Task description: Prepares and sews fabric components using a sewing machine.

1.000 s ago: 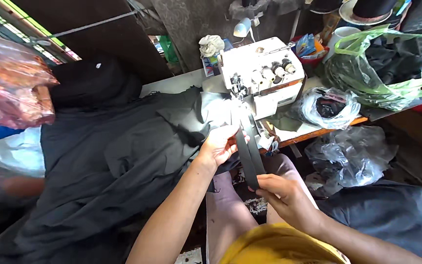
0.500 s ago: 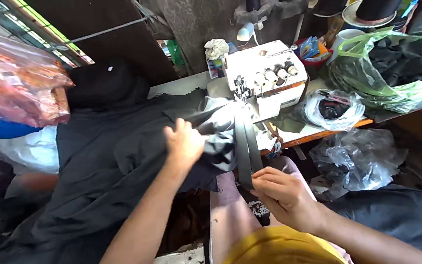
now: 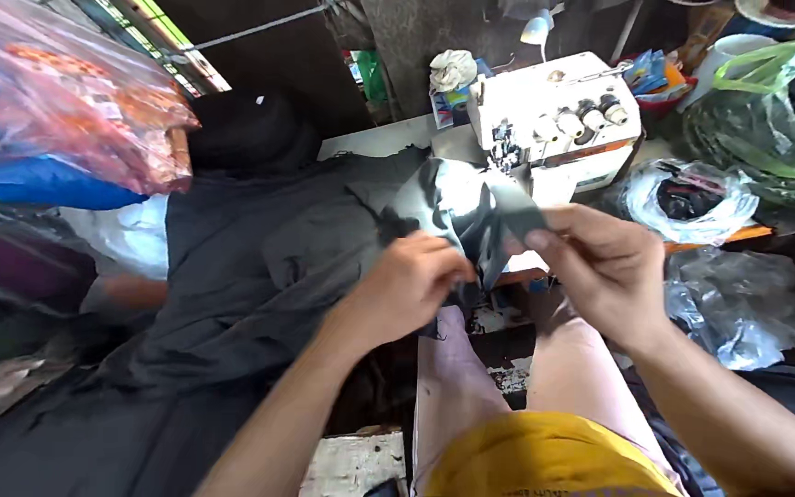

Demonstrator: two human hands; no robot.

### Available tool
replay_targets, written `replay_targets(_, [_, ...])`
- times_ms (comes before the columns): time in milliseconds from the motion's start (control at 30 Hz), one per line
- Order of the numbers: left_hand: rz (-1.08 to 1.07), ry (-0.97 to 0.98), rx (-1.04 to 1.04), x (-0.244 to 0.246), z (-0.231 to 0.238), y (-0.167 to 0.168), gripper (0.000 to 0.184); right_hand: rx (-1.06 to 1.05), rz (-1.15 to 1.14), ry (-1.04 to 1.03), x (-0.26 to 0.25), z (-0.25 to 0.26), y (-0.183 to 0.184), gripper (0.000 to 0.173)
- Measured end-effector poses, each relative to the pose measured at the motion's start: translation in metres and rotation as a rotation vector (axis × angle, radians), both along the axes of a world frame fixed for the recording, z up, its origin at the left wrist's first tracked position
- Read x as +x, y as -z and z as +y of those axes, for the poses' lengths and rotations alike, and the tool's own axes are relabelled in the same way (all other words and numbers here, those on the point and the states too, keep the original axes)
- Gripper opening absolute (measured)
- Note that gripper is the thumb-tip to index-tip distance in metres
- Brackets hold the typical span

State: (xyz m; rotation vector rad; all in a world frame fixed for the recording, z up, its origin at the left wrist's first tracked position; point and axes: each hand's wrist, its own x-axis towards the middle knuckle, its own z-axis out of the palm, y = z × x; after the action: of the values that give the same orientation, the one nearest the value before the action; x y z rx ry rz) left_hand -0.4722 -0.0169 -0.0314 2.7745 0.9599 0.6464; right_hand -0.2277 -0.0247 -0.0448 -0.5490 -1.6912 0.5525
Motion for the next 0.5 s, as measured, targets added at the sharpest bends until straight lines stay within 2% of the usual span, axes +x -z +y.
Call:
replay_targets(67, [0.044,0.041,-0.059,0.034,0.017,0.035,0.020,-0.020,-0.049,0.035,0.007,-0.008,-0.003,0.016])
replay_targets(100, [0.157,-0.030,-0.109,0.043,0.025,0.043,0.019,-0.042,-0.091,0.044,0.009,-0.014,-0.001,0.016])
replay_targets(167, [0.490,-0.320,-0.205,0.036,0.047,0.047,0.028,-0.109,-0.181,0.044,0.014,-0.025,0.006,0.019])
replay_targets(233, [0.671,-0.671,-0.276,0.004,0.068,0.037,0.050,-0.180,-0.239,0.022,0.021,-0.033,0.013,0.023])
replay_targets(300, [0.648,-0.847,-0.168,-0.029,0.073,0.003,0.052,-0.207,-0.225,-0.009,0.023,-0.031,0.013,0.024])
replay_targets(367, [0.546,-0.733,0.034,-0.041,0.051,-0.036,0.037,-0.184,-0.166,-0.019,0.016,-0.026,0.005,0.021])
replay_targets(433, [0.422,-0.361,0.162,-0.039,0.015,-0.063,0.021,-0.129,-0.103,-0.008,0.002,-0.017,-0.010,0.016])
replay_targets(500, [0.290,0.002,0.131,-0.022,-0.023,-0.077,0.032,-0.080,-0.029,-0.019,-0.017,-0.003,-0.021,0.014])
